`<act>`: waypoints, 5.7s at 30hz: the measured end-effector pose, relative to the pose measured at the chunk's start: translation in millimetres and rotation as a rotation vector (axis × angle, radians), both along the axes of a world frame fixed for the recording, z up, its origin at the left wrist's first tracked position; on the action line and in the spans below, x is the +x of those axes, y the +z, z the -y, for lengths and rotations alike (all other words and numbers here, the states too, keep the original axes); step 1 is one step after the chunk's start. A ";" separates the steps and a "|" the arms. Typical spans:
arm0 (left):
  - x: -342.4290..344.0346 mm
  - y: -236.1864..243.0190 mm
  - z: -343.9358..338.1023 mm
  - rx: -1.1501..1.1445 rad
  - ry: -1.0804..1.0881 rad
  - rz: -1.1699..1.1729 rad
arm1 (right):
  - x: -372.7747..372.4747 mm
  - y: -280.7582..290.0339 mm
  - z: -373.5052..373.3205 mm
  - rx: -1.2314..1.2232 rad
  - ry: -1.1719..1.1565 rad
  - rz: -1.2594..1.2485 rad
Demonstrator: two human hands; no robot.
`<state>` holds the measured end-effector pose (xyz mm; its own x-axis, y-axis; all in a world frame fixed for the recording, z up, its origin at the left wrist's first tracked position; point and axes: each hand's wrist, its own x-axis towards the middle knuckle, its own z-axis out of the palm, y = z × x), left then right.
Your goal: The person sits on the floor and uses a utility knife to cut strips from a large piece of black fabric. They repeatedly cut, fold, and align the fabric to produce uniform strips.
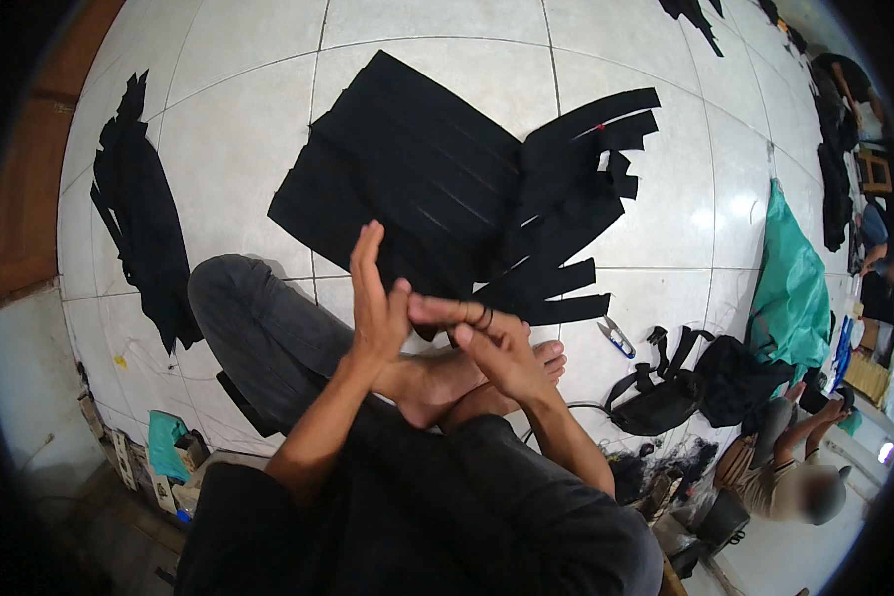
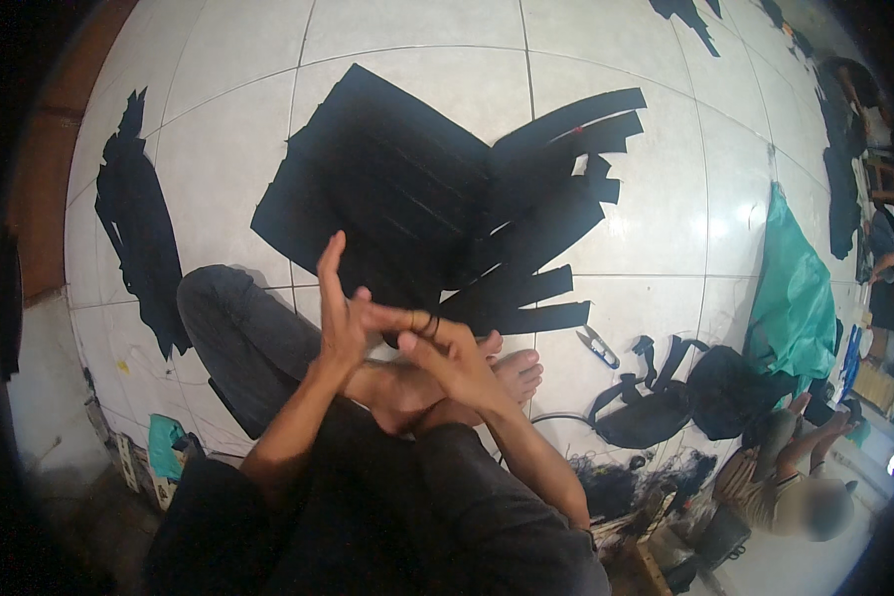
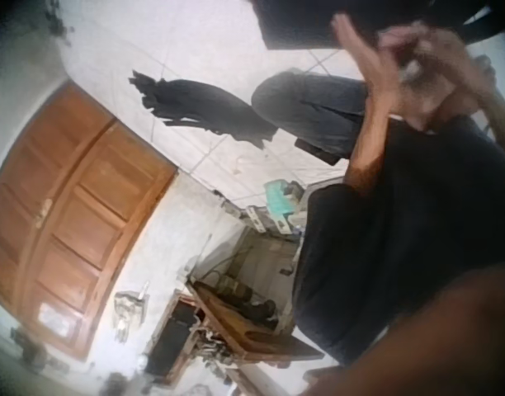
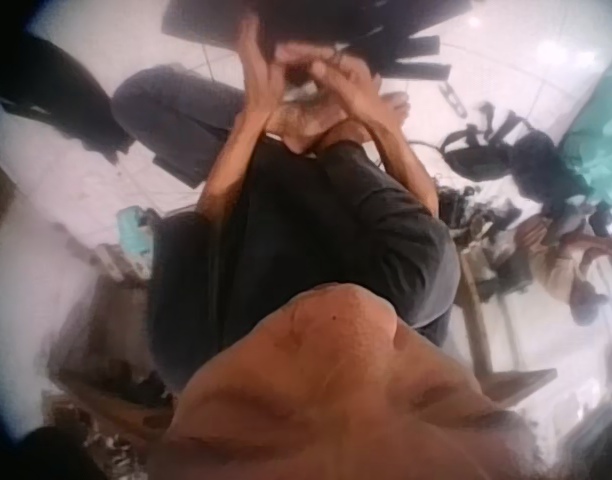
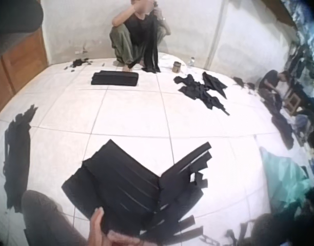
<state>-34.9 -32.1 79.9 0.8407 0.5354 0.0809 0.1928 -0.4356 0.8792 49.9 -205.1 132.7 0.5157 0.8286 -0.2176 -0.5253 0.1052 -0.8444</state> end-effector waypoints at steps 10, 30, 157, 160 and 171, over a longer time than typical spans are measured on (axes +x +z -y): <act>11.1 -51.9 50.1 0.333 0.012 -0.258 | -9.8 -9.1 -20.9 -0.132 -0.042 0.350; 79.9 -86.7 -101.0 0.764 0.320 -0.652 | -5.8 -39.9 -24.2 -0.919 -0.054 1.505; 72.3 -81.7 -157.4 0.630 0.505 -0.695 | 4.5 11.5 220.8 -1.478 -0.020 0.873; 73.3 -83.1 -160.9 0.637 0.486 -0.691 | -8.5 12.3 244.8 -1.496 -0.243 0.908; 69.7 30.3 42.6 0.186 -0.670 0.158 | -30.2 -14.5 125.3 -0.088 -0.307 -0.044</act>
<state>34.8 -74.7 110.2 0.9547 -0.1274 0.2690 -0.2930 -0.5614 0.7739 19.7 -330.4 118.2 0.7273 0.6128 -0.3092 -0.5164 0.1918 -0.8346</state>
